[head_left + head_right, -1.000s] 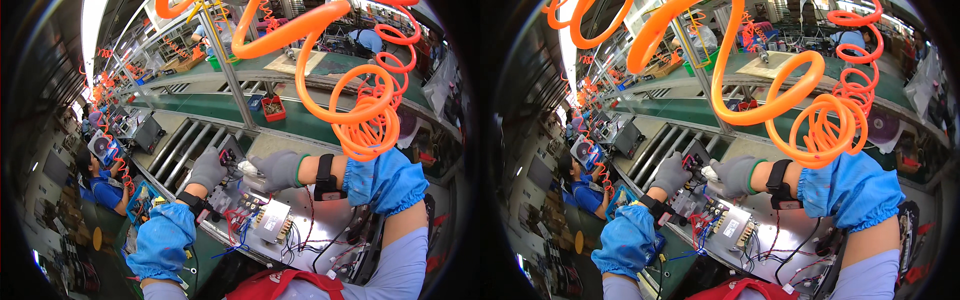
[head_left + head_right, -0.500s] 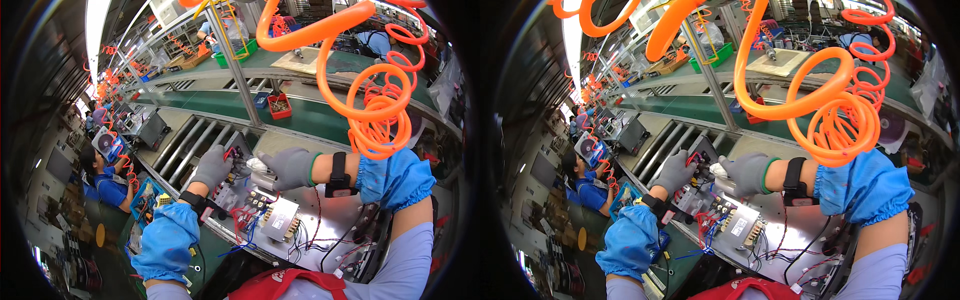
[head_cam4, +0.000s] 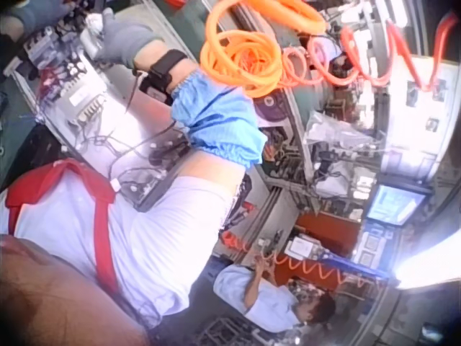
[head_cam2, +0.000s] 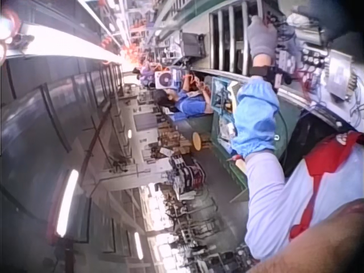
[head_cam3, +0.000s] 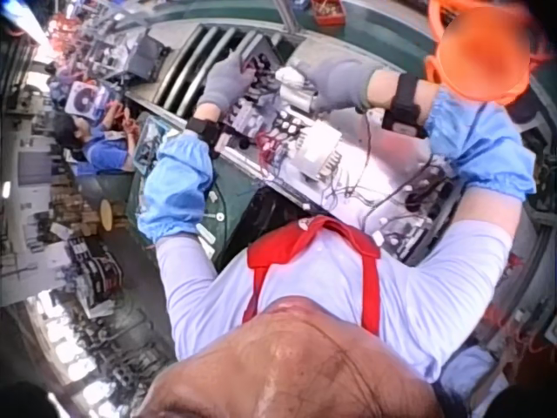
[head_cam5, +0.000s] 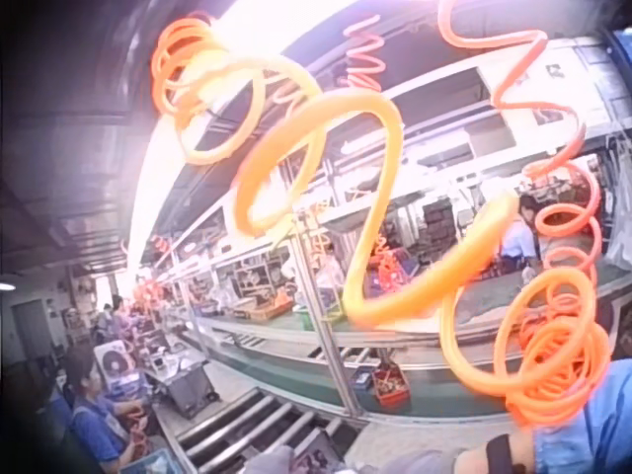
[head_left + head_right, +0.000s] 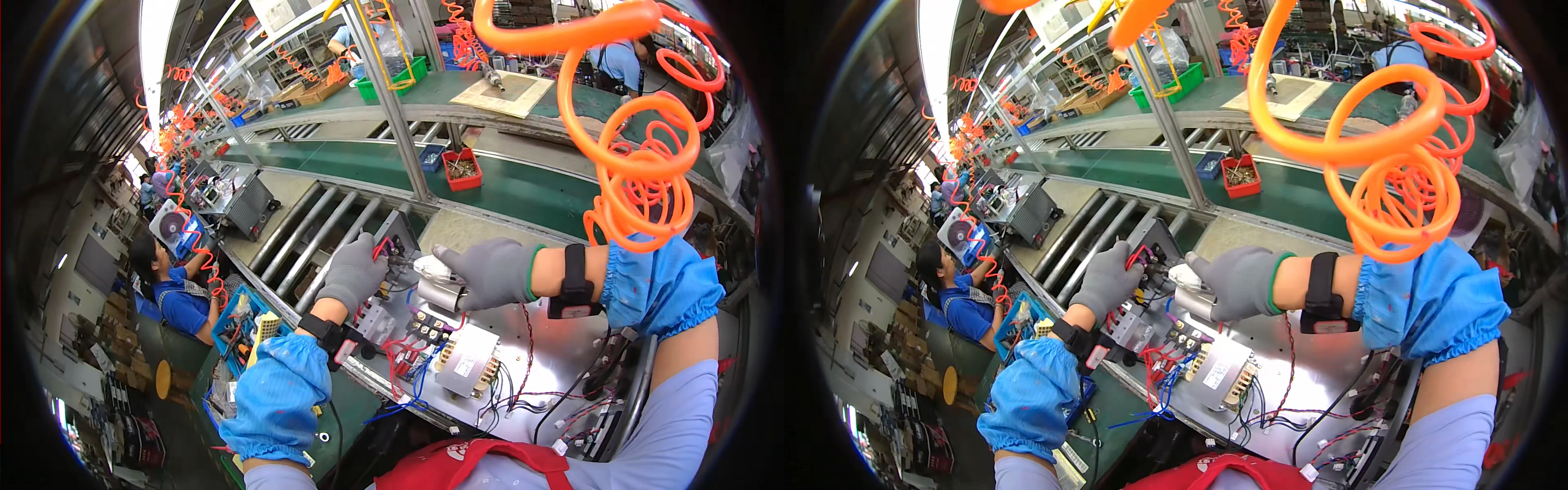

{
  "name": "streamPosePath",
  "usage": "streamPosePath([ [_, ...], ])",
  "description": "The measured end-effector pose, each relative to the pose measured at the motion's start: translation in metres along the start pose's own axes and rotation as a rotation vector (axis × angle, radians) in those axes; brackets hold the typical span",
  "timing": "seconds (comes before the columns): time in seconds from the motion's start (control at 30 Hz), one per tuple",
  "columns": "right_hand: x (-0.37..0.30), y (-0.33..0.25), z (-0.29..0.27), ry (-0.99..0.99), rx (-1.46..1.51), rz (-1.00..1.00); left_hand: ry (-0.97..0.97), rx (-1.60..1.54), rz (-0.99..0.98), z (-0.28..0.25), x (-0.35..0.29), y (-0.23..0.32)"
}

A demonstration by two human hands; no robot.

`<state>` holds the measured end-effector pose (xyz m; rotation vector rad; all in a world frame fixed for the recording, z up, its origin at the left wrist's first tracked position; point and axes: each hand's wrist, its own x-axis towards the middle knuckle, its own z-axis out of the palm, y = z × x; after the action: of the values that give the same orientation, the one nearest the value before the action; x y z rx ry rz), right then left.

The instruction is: Assembling the internal components and external chassis of an electronic inverter unit on a workshop assembly line.

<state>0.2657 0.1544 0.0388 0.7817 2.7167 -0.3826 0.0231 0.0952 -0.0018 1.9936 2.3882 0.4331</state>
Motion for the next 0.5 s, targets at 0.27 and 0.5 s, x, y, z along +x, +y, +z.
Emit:
streamPosePath([
  [0.27,-0.010,0.014,0.003,-0.035,0.114,-0.027,-0.075,-0.032,-0.071,-0.001,0.000,0.003],
  [0.5,-0.006,0.007,0.005,-0.019,-0.002,-0.023,0.002,-0.018,-0.017,0.002,0.000,0.000],
])
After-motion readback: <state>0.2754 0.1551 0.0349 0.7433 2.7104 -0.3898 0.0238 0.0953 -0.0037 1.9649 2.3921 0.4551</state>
